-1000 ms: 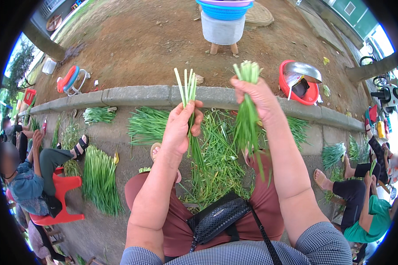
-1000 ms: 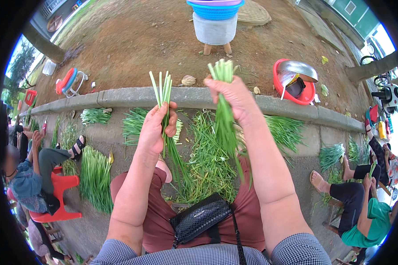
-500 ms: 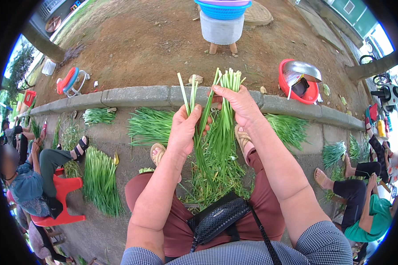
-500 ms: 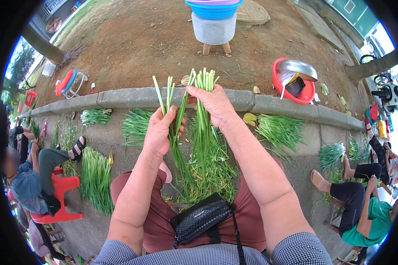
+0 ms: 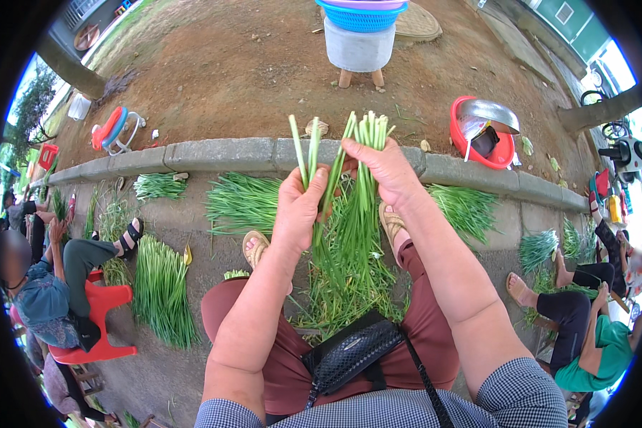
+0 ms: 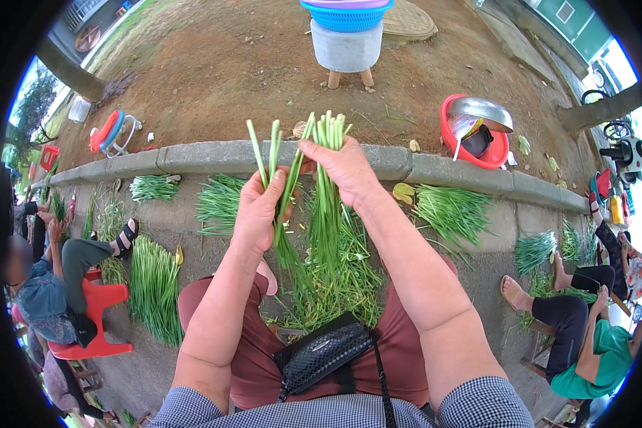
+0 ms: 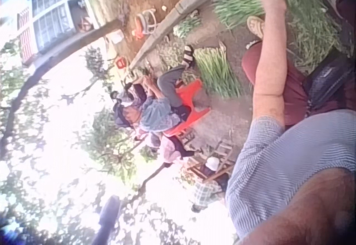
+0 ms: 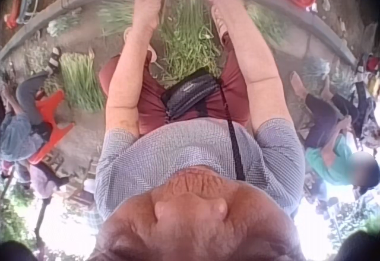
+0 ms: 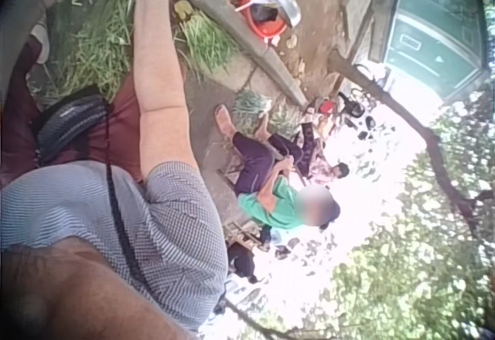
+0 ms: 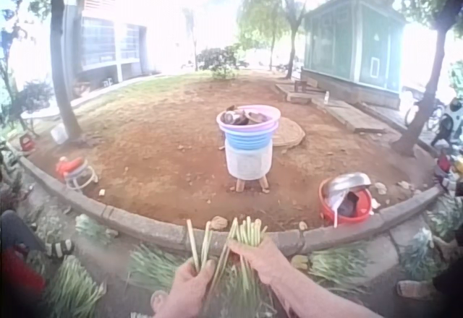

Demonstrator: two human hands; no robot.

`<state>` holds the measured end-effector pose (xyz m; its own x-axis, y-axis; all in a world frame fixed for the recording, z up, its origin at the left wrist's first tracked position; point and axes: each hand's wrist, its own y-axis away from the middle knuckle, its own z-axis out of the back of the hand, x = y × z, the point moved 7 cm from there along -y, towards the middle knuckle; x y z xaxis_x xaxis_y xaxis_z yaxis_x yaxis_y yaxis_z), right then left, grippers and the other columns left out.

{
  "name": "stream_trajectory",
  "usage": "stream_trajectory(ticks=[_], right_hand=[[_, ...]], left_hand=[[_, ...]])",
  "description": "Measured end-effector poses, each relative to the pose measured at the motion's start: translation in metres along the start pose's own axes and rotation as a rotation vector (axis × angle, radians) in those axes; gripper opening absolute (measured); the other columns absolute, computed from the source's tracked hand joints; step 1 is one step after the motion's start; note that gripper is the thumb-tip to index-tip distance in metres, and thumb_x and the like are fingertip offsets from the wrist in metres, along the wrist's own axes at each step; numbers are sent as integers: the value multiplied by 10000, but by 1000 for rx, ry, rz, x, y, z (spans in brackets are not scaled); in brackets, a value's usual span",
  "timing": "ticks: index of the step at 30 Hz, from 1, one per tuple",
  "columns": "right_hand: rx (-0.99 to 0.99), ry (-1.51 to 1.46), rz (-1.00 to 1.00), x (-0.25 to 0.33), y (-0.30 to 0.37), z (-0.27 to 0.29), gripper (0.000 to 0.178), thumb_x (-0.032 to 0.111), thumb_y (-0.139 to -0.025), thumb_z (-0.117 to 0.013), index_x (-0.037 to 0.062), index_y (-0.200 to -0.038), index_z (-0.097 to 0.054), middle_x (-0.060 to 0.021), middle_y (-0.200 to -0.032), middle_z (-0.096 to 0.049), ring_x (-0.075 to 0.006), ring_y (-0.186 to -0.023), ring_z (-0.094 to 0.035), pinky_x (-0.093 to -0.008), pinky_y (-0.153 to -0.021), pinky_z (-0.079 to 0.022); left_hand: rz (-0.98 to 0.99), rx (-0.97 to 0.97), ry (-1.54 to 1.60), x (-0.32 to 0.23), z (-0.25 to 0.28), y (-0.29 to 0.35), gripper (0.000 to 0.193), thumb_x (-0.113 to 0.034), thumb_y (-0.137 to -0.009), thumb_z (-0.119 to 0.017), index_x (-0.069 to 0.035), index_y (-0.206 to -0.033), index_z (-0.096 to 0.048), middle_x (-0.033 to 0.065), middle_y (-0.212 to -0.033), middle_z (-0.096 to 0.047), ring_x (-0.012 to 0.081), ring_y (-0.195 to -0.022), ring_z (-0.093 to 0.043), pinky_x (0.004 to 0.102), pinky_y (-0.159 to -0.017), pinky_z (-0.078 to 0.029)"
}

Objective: The person sorts a bunch of green onions by hand, picking individual stalks from the group, cleaning off loose layers, and placing them into a new bundle.

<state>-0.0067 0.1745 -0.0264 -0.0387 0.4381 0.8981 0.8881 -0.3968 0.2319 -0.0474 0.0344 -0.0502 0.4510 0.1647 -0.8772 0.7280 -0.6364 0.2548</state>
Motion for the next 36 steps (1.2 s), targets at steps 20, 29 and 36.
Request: stream_trajectory(ticks=[20, 29, 36], right_hand=[[-92, -261, 79, 33, -10, 44, 240, 173, -738, -745, 57, -847, -565, -20, -672, -564, -118, -551, -521, -251, -508, -443], [-107, -122, -18, -3, -6, -1, 247, 220, -763, -735, 57, -887, -595, -11, -740, -603, -118, -602, -552, -278, -526, -465], [12, 6, -21, -2, -3, 0, 241, 127, -729, -752, 28, -892, -604, -30, -706, -603, -106, -564, -528, -251, -498, -431]], left_hand=[[12, -21, -87, 0, 15, -2, 136, -178, -895, -566, -65, -968, -549, 46, -788, -633, 112, -611, -580, 227, -536, -457], [3, 28, 33, 6, 1, -2, 126, -167, -874, -604, -71, -939, -555, 30, -761, -619, 121, -630, -603, 230, -512, -437], [17, -15, -31, 2, 8, -2, 111, -124, -843, -642, -54, -900, -577, 33, -732, -599, 76, -518, -506, 191, -452, -378]])
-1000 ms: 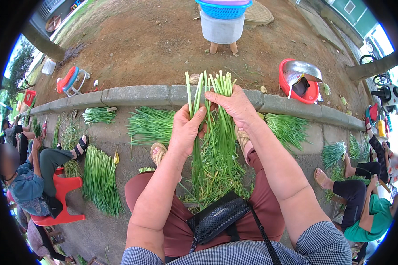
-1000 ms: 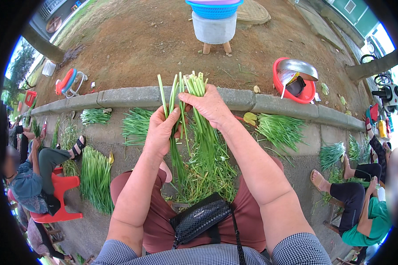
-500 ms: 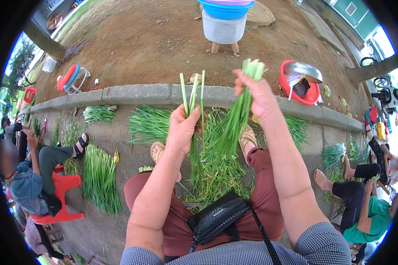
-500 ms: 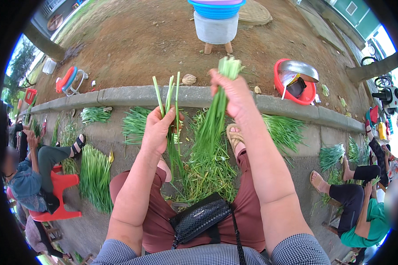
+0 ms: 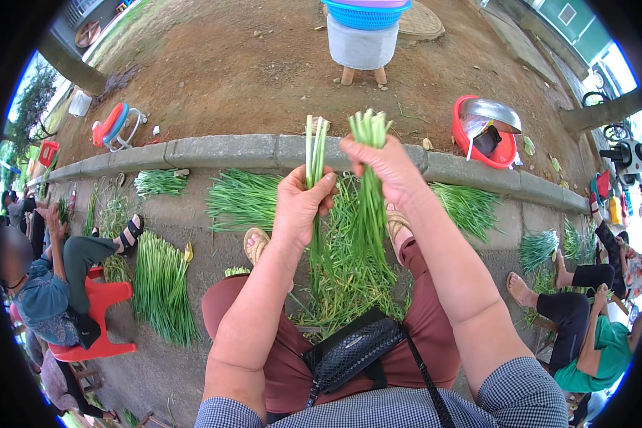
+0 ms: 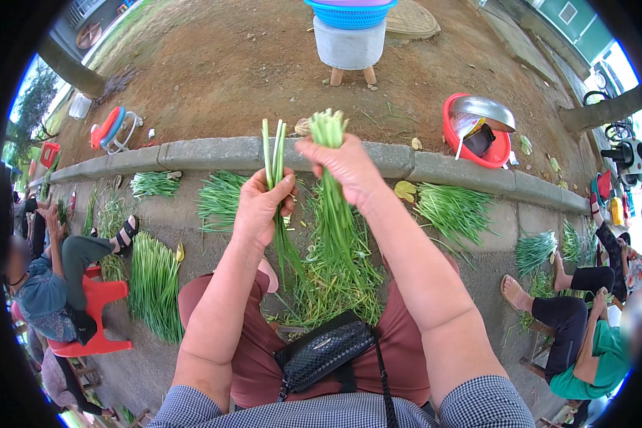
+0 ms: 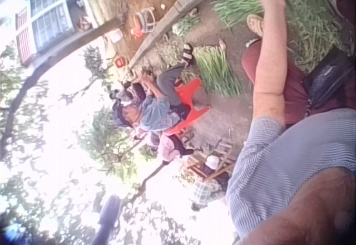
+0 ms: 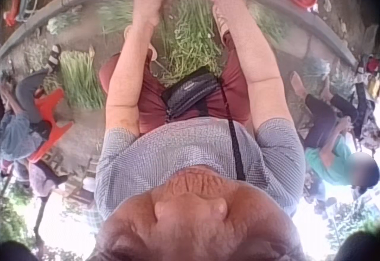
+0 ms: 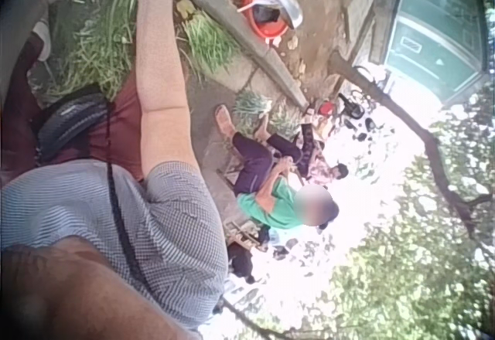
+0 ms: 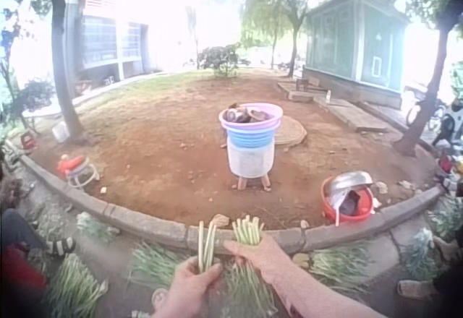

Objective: The person sorts a bunch of green onions by hand, picking individual stalks from the group, cleaning off loose layers, and placing them into a new bundle.

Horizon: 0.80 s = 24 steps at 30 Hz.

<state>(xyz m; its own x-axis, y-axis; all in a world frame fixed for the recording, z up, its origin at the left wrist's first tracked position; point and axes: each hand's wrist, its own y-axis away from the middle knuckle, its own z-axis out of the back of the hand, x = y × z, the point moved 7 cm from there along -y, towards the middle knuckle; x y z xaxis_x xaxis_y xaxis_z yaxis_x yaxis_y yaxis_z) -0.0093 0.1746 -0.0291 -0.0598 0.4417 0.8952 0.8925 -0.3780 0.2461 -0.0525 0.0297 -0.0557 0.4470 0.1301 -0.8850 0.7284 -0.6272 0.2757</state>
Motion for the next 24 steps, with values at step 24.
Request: stream_trajectory(ticks=[24], right_hand=[[86, 10, -66, -11, 5, -12, 237, 138, -737, -738, 42, -906, -603, -34, -728, -602, -114, -625, -550, -251, -571, -464]], left_hand=[[-9, 68, 68, 0, -7, -1, 182, -235, -922, -531, -63, -929, -592, 6, -671, -568, 47, -499, -447, 180, -437, -331]])
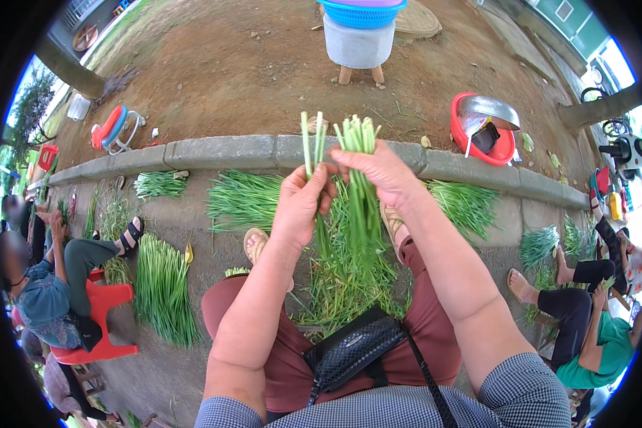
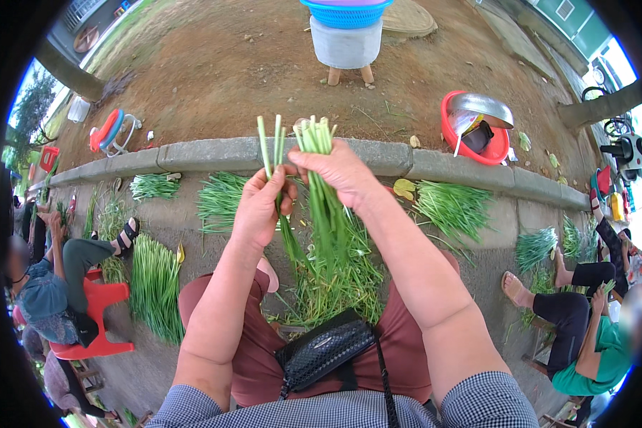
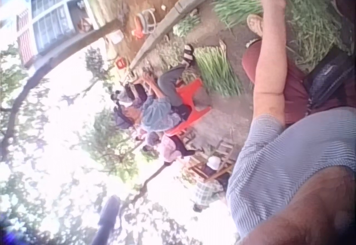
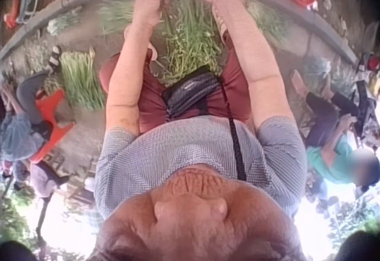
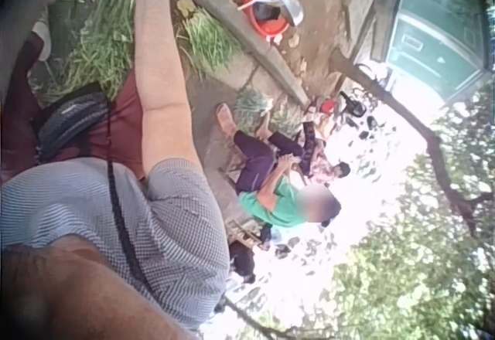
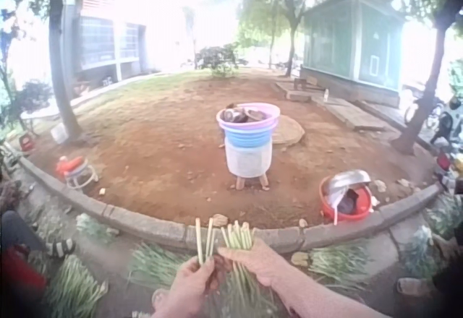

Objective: The person sorts a bunch of green onions by hand, picking individual stalks from the group, cleaning off loose layers, and placing them into a new bundle.

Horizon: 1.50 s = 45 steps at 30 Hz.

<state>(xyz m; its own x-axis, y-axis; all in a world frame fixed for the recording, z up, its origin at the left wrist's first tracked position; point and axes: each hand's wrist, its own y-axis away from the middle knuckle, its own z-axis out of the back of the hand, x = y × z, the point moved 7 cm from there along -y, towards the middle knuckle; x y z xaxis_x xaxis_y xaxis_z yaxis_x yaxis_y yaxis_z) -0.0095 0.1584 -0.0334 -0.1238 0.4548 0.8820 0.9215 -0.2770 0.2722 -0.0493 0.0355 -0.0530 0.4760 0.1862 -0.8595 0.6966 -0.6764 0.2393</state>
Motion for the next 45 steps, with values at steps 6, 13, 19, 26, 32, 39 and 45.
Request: stream_trajectory(ticks=[6, 13, 19, 26, 32, 39, 45], right_hand=[[4, -44, -27, -6, -2, -6, 191, 110, -754, -725, 23, -864, -596, -58, -708, -604, -142, -578, -561, -284, -483, -467], [-145, -104, 54, 7, -4, 9, 180, 142, -774, -701, 54, -887, -592, -71, -795, -637, -148, -640, -567, -289, -604, -491], [-34, -373, 186, 48, -7, 57, 215, 147, -749, -728, 67, -881, -578, -10, -687, -564, -107, -575, -521, -265, -540, -442], [78, 24, -42, -1, 0, -5, 210, 126, -750, -726, 34, -898, -610, -39, -740, -612, -122, -604, -543, -246, -556, -454], [-109, -90, 108, 21, -2, 16, 213, 190, -796, -678, 30, -915, -602, -33, -692, -591, -139, -627, -558, -288, -586, -461], [-84, 59, 129, 11, 2, -3, 214, 127, -749, -735, 21, -885, -609, -26, -712, -594, -107, -591, -539, -242, -527, -438], [-101, 8, 139, 6, -2, -3, 172, 111, -742, -736, 35, -824, -605, -20, -695, -590, -103, -578, -534, -246, -525, -440]], left_hand=[[55, 62, -150, 6, -10, 1, 187, -245, -936, -504, -78, -863, -549, -3, -645, -535, 54, -506, -447, 182, -434, -303], [84, 2, -31, 6, -4, 2, 235, -263, -946, -472, -44, -903, -549, 59, -677, -586, 124, -534, -531, 240, -482, -412], [51, -20, -79, 1, 10, 0, 243, -274, -947, -469, -49, -927, -558, 63, -725, -600, 120, -528, -533, 235, -480, -414], [124, 193, -160, 8, -15, 5, 272, -301, -955, -446, -50, -951, -553, 59, -717, -581, 100, -486, -486, 213, -446, -372], [202, -2, -174, 9, -5, 7, 293, -321, -951, -454, -50, -983, -559, 42, -717, -574, 95, -500, -506, 218, -438, -374], [-86, -111, -692, 0, 11, -6, 177, -172, -913, -514, -26, -922, -613, 30, -689, -561, 68, -504, -471, 228, -460, -370], [-309, -75, -542, -11, -5, -1, 159, -133, -897, -517, -8, -931, -609, 8, -657, -542, 57, -547, -449, 227, -492, -356]])
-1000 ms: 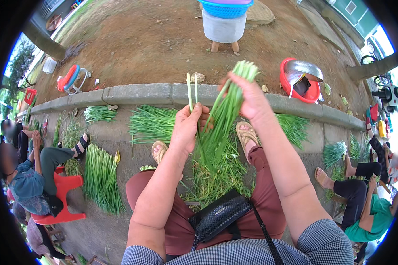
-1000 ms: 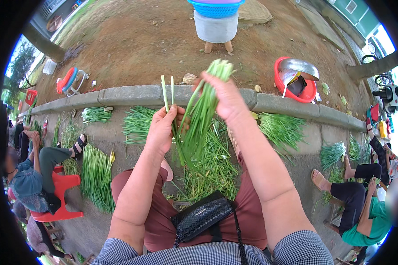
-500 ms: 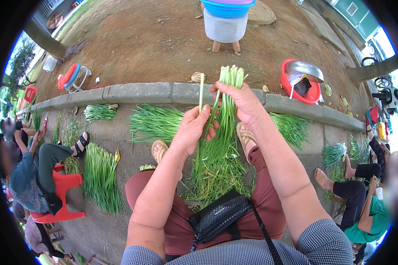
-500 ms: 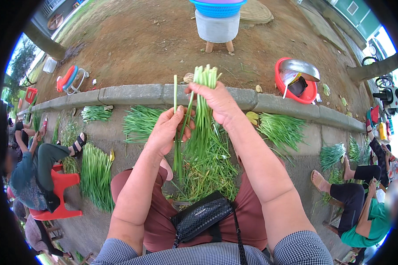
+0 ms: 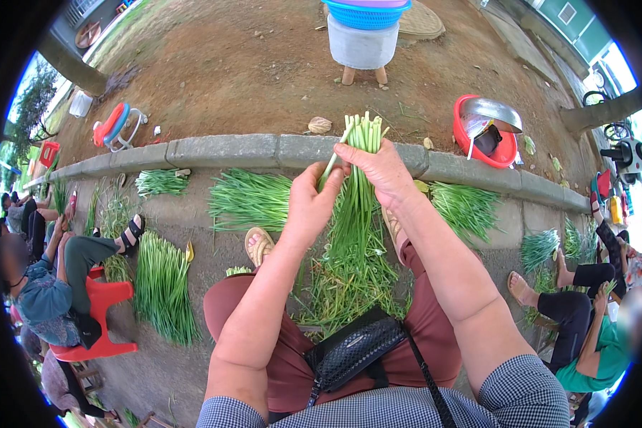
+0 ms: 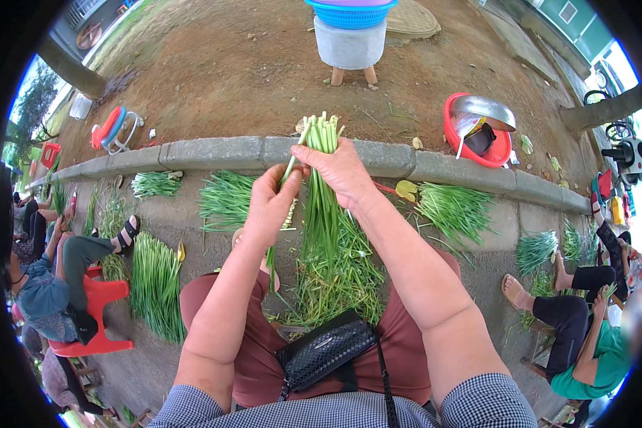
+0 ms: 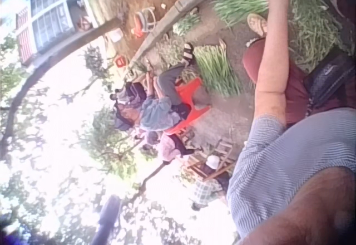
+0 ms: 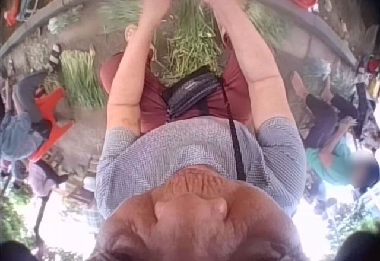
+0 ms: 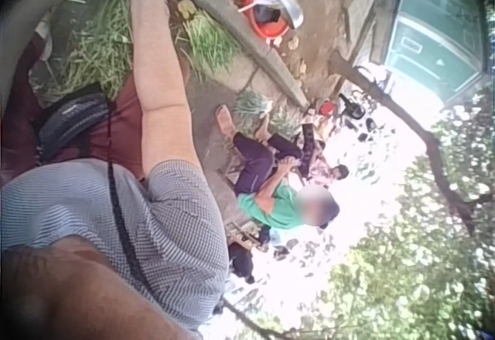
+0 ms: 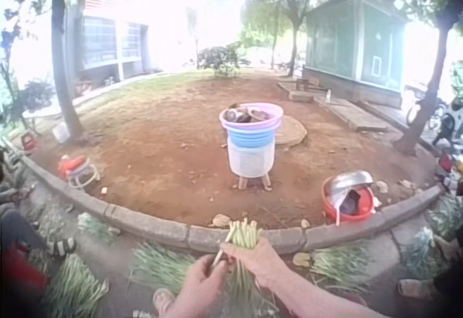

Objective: The person sorts a bunch of green onions by hand, picking individual stalks from the group, cleaning off loose layers, and placing them into a new bundle.

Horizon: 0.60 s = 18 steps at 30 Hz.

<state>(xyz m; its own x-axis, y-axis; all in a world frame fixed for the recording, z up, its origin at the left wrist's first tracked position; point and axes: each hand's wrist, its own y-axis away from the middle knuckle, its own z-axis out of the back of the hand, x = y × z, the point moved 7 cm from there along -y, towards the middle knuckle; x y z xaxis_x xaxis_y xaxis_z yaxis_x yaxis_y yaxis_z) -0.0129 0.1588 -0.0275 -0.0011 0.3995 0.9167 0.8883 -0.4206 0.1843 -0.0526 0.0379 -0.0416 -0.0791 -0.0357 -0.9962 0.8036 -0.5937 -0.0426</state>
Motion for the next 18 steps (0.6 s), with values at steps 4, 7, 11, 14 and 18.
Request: stream_trajectory(ticks=[4, 7, 11, 14, 18], right_hand=[[30, -25, -35, -1, -2, 4, 148, 137, -774, -706, 57, -820, -589, -20, -679, -572, -123, -605, -529, -281, -617, -459], [22, -75, -50, -7, -1, 3, 159, 165, -792, -696, 57, -845, -593, -27, -704, -580, -131, -627, -539, -300, -646, -482], [20, -200, -40, -9, -1, -1, 188, 182, -817, -672, 50, -921, -589, -65, -813, -622, -158, -728, -593, -313, -672, -501], [21, -273, -23, -4, -1, -3, 240, 184, -834, -653, 41, -1010, -574, -86, -879, -634, -171, -762, -606, -317, -658, -505], [16, -373, -57, -7, -1, -5, 204, 164, -829, -658, 59, -982, -573, -107, -884, -636, -213, -783, -631, -361, -683, -531]], left_hand=[[243, 71, 334, -1, -2, 4, 154, -105, -902, -503, 3, -966, -593, -32, -684, -508, 35, -550, -404, 196, -486, -330], [248, 83, 326, 1, -3, 6, 172, -131, -914, -495, -14, -1009, -579, -17, -748, -531, 40, -603, -441, 184, -521, -357], [222, 92, 63, 14, 1, 3, 285, -199, -929, -506, 0, -1131, -535, 28, -884, -577, 80, -771, -510, 224, -670, -421], [164, 182, 68, 4, -10, 5, 364, -215, -912, -541, 24, -1183, -493, 54, -967, -583, 102, -880, -516, 257, -768, -429], [76, 244, -38, -4, -19, 8, 491, -223, -811, -677, 47, -1167, -474, 71, -998, -577, 119, -901, -529, 278, -796, -438]])
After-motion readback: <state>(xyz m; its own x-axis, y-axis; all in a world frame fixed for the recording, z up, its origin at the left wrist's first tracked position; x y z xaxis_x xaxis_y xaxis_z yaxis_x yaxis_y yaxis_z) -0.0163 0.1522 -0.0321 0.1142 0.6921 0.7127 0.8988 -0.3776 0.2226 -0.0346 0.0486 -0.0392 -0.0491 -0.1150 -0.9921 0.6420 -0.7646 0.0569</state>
